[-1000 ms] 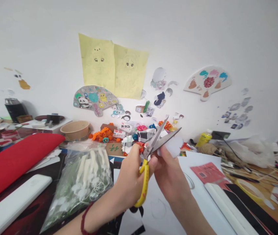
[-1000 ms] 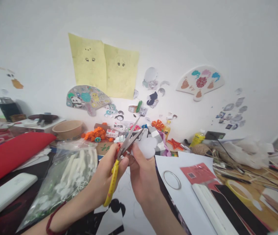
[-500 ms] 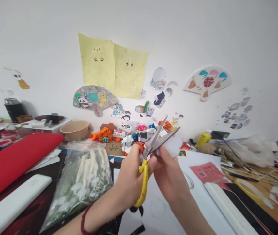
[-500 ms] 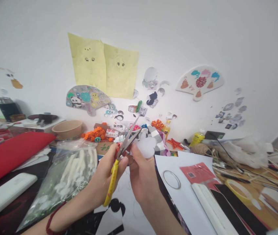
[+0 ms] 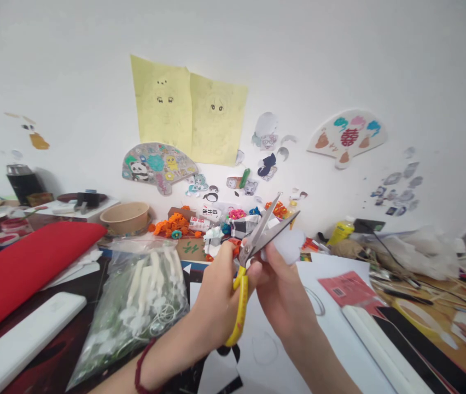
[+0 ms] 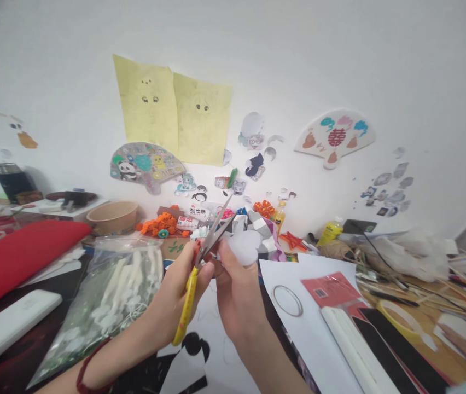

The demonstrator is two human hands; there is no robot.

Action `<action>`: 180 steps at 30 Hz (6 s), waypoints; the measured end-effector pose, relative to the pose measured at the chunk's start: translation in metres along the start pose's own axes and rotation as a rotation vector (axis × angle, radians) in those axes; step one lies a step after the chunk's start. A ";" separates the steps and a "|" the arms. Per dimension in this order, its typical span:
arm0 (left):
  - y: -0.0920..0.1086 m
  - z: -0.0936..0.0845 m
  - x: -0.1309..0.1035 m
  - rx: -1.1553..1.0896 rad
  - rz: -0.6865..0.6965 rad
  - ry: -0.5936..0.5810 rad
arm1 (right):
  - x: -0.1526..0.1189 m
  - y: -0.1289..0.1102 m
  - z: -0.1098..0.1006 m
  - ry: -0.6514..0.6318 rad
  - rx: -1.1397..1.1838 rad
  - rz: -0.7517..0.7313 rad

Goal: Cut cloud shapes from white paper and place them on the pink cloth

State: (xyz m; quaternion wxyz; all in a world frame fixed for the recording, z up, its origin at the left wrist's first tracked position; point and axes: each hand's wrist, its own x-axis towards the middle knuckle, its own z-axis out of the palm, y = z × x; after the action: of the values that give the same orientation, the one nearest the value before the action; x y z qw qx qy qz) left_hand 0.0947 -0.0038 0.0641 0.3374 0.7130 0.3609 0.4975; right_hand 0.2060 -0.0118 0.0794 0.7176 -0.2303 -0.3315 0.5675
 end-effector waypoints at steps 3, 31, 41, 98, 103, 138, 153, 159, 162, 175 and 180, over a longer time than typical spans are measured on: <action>0.000 0.000 0.000 0.006 -0.002 -0.002 | 0.000 0.000 0.001 -0.010 0.001 -0.021; 0.005 -0.003 0.000 -0.004 -0.011 -0.029 | 0.002 -0.004 -0.001 -0.038 -0.060 -0.084; 0.005 -0.002 0.001 0.011 -0.012 -0.022 | 0.003 -0.005 0.001 -0.031 -0.067 -0.072; 0.001 0.000 0.000 0.149 -0.034 -0.056 | 0.007 -0.012 -0.002 0.026 -0.087 -0.131; 0.001 0.001 0.000 0.187 -0.043 -0.052 | 0.008 -0.011 -0.003 0.022 -0.072 -0.142; 0.000 0.001 0.000 0.147 -0.042 -0.053 | 0.011 -0.019 -0.008 0.111 -0.127 -0.242; -0.002 0.002 0.003 0.038 -0.025 -0.102 | 0.011 -0.021 -0.010 0.066 -0.164 -0.236; -0.001 0.002 0.002 0.061 -0.007 -0.073 | 0.011 -0.018 -0.006 -0.031 -0.118 -0.173; 0.001 0.002 0.003 0.029 0.021 -0.071 | 0.010 -0.015 -0.006 -0.049 -0.077 -0.133; 0.001 0.002 0.001 0.020 0.041 -0.060 | 0.006 -0.014 -0.005 -0.027 -0.102 -0.072; 0.002 0.002 0.001 0.016 0.033 -0.069 | 0.005 -0.012 -0.006 -0.039 -0.066 -0.065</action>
State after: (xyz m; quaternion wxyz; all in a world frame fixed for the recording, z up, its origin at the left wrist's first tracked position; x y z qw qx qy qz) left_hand 0.0972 -0.0042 0.0657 0.3358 0.7381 0.3414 0.4752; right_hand 0.2190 -0.0098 0.0854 0.7211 -0.2321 -0.3713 0.5369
